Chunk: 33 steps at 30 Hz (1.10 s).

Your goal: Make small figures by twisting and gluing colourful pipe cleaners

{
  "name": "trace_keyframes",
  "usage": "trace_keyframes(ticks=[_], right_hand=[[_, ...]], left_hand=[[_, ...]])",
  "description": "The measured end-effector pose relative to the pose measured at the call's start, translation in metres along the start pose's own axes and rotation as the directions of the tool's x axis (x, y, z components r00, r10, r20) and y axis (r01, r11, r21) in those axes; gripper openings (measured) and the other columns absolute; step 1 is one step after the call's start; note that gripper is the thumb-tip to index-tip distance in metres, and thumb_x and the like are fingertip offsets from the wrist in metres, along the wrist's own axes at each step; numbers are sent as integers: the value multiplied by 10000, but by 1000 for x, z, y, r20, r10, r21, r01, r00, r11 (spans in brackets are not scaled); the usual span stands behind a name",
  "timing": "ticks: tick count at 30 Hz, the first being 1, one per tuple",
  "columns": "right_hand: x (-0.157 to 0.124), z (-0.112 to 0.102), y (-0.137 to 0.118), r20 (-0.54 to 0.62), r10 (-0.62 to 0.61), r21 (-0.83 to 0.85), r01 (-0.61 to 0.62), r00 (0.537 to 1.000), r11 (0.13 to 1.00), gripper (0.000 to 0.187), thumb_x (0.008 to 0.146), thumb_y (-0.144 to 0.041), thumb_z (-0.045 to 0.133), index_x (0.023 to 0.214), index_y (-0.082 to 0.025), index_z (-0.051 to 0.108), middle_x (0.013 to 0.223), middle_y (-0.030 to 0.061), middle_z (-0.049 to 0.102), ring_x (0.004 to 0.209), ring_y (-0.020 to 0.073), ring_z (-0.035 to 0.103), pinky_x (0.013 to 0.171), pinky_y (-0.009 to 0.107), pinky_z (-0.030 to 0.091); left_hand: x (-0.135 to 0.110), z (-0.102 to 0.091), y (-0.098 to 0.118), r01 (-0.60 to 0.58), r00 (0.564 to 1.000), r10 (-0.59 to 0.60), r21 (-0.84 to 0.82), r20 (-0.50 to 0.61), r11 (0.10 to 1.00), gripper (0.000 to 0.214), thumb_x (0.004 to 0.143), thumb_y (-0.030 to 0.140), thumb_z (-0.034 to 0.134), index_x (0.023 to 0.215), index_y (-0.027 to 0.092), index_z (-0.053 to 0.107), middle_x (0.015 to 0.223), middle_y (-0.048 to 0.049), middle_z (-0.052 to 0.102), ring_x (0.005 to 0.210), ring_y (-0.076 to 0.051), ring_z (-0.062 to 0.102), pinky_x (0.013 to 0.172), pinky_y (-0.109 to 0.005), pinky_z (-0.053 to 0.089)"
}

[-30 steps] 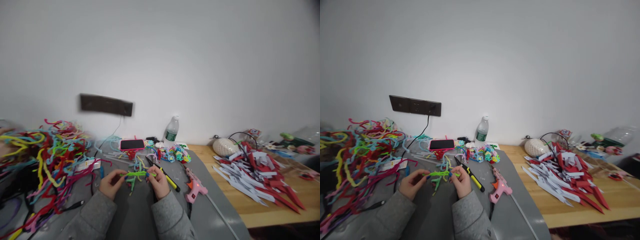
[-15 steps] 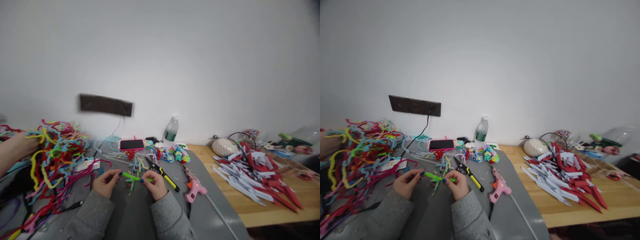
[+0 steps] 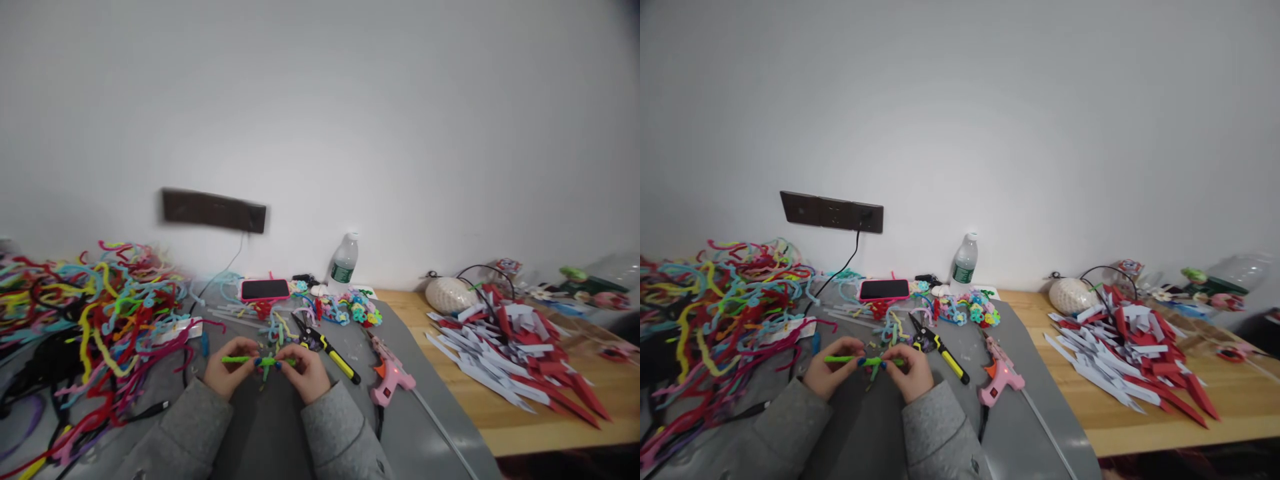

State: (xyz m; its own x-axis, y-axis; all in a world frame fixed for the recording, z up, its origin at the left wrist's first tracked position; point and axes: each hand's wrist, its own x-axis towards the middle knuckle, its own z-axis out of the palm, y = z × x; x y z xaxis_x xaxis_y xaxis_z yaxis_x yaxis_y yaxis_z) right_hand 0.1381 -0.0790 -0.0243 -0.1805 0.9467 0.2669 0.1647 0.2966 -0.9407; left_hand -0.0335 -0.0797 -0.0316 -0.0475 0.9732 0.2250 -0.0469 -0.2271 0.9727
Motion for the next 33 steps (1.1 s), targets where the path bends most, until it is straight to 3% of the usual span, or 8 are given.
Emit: trace_keyframes(ticks=[6,12,17,24,30,33], right_hand=[[-1,-2,-4,-6,-34,-34,33,999,999,61,709,-211,565,703,-172,611,638,10,581,577,137,510,509,225,383],[0,-1,-5,-6,48,123,-47,999,991,163,704,-323,582,666,-168,549,557,-27,491,464,96,441,441,201,332],[0,-3,-2,-34,88,205,-80,996,976,245,653,-388,630,631,-170,519,505,-45,455,416,79,380,413,198,291],[2,-8,-2,-65,149,322,-120,987,939,297,637,-447,655,649,-172,541,465,-41,496,400,87,438,415,206,358],[2,-9,-1,-46,125,453,-90,991,887,291,635,-420,682,768,-170,613,551,2,601,513,130,566,487,231,447],[2,-9,-1,-37,108,450,-80,994,890,268,670,-412,659,777,-169,631,544,12,621,515,137,578,515,248,467]], left_hand=[[-1,1,4,1,996,-10,110,83,994,209,594,305,665,716,144,611,652,-38,673,603,-172,623,566,-260,497],[-2,1,3,21,992,-46,199,120,980,154,601,274,637,680,142,634,535,-8,639,473,-139,573,463,-221,455],[-3,1,7,-38,983,-9,253,181,967,133,603,235,631,690,150,687,608,-32,684,556,-163,611,536,-241,475],[-3,2,4,-232,961,175,275,215,933,110,642,207,601,674,160,695,622,-45,652,598,-158,602,554,-235,461],[-6,5,-4,-126,984,77,324,159,937,113,673,260,534,652,157,575,525,18,544,450,-97,492,428,-178,364],[-7,5,-5,-135,983,87,312,161,941,123,684,275,527,652,159,553,511,30,522,456,-96,480,433,-176,352]])
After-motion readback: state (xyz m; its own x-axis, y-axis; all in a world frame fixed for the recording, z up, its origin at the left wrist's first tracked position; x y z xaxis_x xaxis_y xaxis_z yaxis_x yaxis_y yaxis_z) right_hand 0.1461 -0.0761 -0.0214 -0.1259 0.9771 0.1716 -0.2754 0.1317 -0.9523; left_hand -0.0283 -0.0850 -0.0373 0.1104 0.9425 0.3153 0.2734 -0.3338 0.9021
